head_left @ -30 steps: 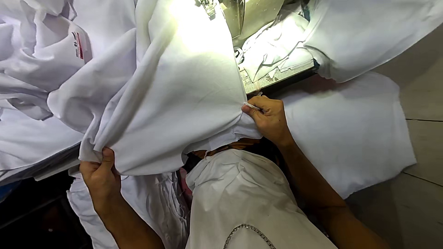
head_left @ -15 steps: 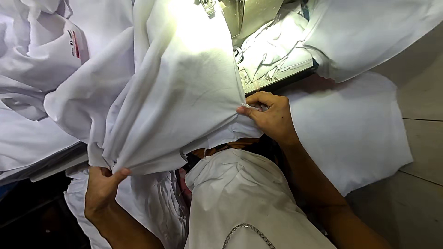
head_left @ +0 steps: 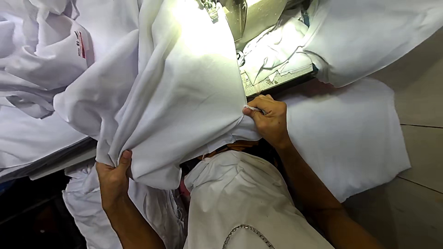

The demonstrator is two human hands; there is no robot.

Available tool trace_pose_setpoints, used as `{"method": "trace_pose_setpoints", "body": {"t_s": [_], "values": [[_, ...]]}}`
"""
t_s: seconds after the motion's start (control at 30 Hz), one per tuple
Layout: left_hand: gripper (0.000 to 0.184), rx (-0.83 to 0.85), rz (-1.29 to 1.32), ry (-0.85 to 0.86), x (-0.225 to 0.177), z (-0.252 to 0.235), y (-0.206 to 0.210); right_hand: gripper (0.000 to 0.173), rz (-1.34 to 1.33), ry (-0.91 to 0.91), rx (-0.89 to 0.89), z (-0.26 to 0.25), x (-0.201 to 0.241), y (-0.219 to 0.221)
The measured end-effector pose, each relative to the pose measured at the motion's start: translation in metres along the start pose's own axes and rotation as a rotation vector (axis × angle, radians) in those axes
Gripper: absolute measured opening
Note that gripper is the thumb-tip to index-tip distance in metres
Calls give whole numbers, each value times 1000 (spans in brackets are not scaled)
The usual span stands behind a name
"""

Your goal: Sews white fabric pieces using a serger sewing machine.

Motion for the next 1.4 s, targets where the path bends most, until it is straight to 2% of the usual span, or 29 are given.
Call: {"method": "trace_pose_setpoints", "body": {"t_s": [0.2,0.37,0.53,0.67,0.77,0.87,1.23,1.4], "values": [[50,-36,3,-37,9,0,7,14,-123,-5,-32,3,-11,3],[43,-69,55,-26,8,0,10,14,-203,18,-31,3,-13,1],[48,-71,64,15,1,-2,7,15,-257,37,-23,-2,-9,-1],[43,-76,53,57,-12,-11,4,15,-222,68,-25,-22,5,0],[32,-86,32,77,-23,-24,-2,13,-200,110,11,-42,14,1],[25,-92,10,94,-31,-39,-12,14,-210,76,35,-62,22,2],[20,-84,-88,227,-89,-78,-25,22,-257,63,107,-102,34,3],[19,-103,-144,230,-94,-95,-34,23,-191,85,94,-112,38,2]]}}
Point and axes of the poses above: each hand's wrist, its own z-axis away from the middle knuckle, its own y-axis out of the palm, x = y × z, the point moved 6 cm from there along -z, towards the middle knuckle, and after that the axes turned 13 degrees about -z, right-handed, at the moved point
